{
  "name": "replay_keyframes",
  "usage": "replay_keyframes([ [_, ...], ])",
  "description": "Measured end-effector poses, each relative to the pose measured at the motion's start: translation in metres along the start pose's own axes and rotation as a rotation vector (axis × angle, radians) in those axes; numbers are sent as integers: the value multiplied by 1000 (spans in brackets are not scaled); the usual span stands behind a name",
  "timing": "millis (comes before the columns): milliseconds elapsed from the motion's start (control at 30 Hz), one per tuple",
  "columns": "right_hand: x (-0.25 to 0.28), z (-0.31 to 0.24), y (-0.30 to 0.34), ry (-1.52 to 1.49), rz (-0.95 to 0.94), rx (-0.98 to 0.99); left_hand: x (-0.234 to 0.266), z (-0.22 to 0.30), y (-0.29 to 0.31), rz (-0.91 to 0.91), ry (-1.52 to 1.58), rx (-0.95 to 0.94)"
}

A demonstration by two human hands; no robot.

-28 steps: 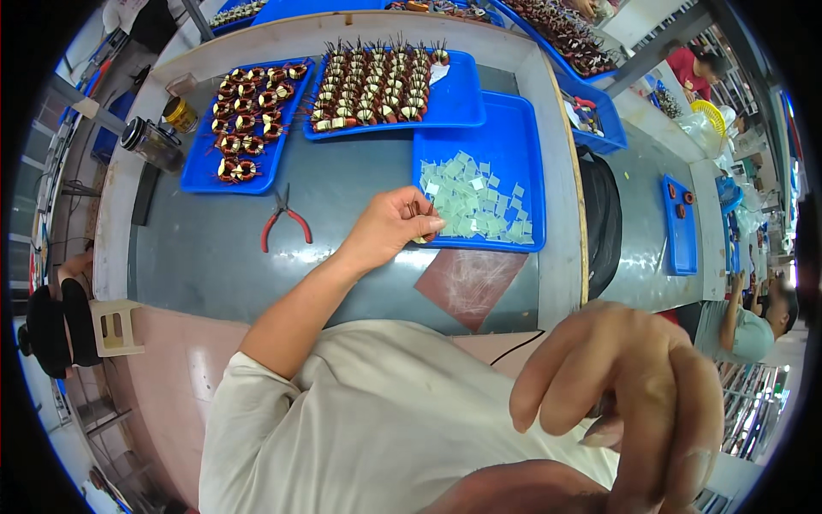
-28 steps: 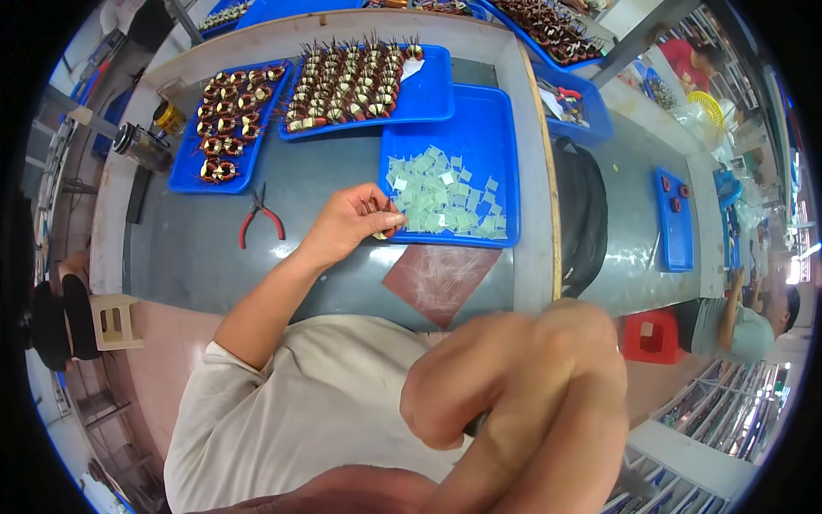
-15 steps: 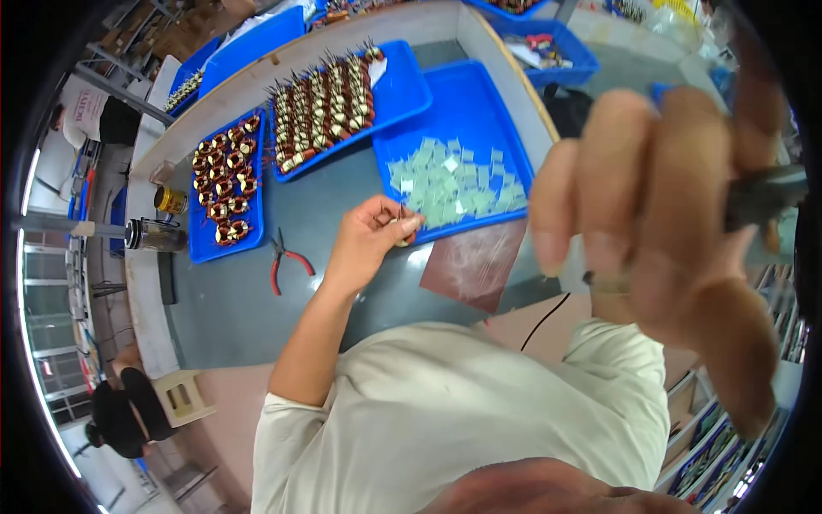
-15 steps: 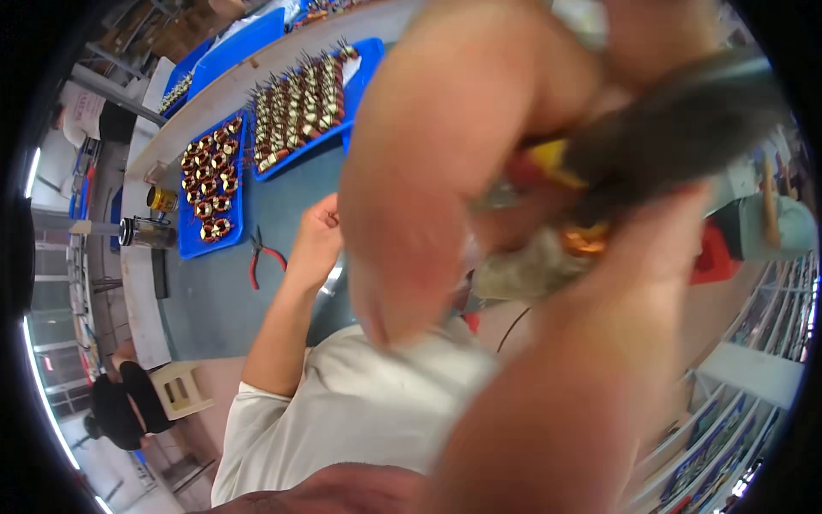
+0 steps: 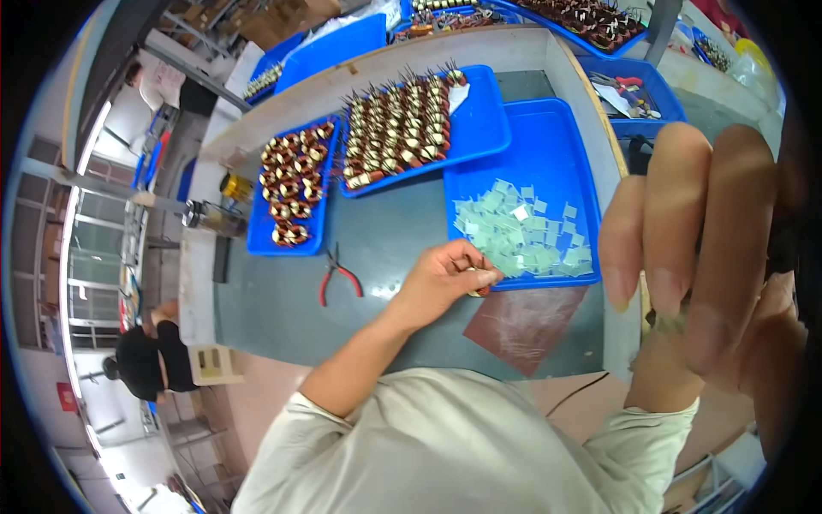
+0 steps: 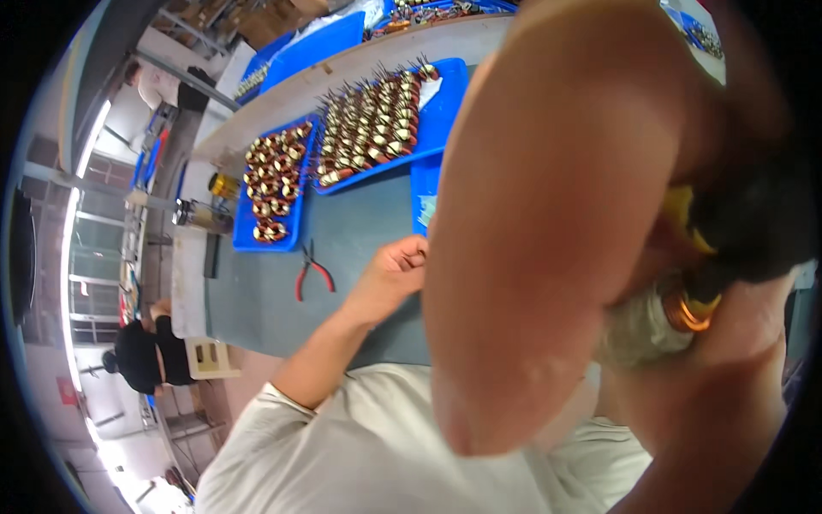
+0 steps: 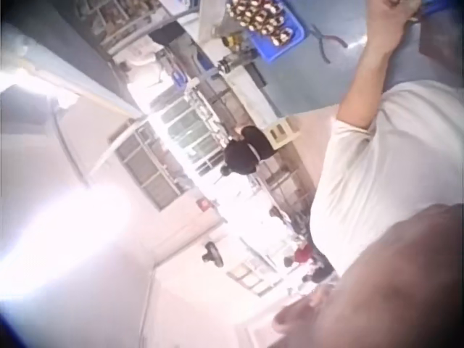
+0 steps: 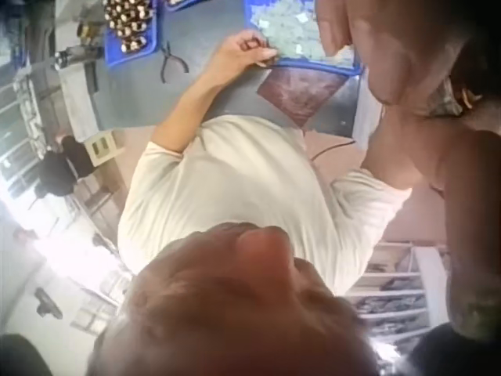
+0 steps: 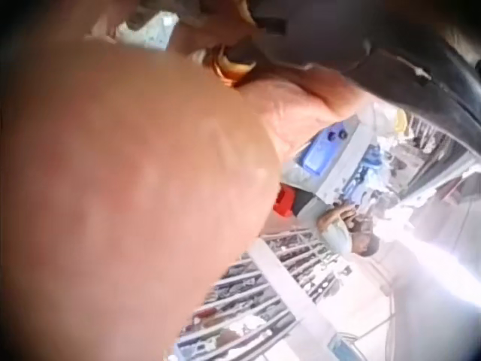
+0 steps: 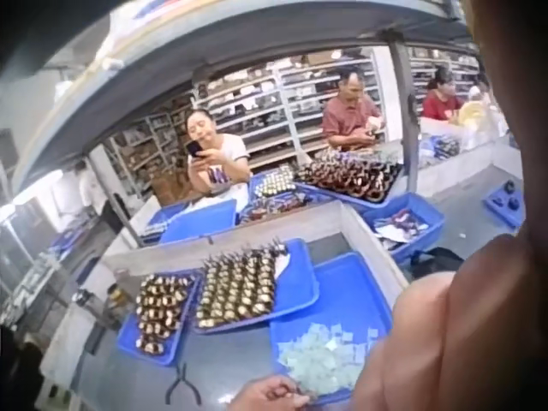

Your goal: Assembling small copper coil components with plastic spacers at a factory workbench.

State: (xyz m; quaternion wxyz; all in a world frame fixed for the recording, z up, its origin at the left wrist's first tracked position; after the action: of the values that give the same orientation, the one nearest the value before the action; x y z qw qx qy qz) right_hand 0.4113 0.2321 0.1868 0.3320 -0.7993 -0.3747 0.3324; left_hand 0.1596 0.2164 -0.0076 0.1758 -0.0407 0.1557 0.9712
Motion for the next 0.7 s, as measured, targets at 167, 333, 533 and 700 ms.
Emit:
replay_keyframes([
  [167,2,18,-20,1,-24,-97,2,-1,1,16,-63,4],
  [333,-7,27,-23,45,-29,-112,12,17,-3,66,-56,-65],
  [533,10,15,-14,81,-36,-83,25,39,-11,73,-90,-146],
  [700,32,21,-43,139,-66,-24,26,54,-13,147,-171,-158],
])
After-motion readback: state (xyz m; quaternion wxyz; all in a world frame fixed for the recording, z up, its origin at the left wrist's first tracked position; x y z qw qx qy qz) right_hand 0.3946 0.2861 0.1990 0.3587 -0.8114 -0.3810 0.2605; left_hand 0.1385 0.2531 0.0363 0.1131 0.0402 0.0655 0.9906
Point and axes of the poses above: each hand's wrist, its own y-axis away from the middle knuckle, its own x-axis out of the back of the hand, z = x × y, the point moved 4 cm from there along -y, towards the middle knuckle, and after that the axes turned 8 degrees about -y, right-handed, at the moved point
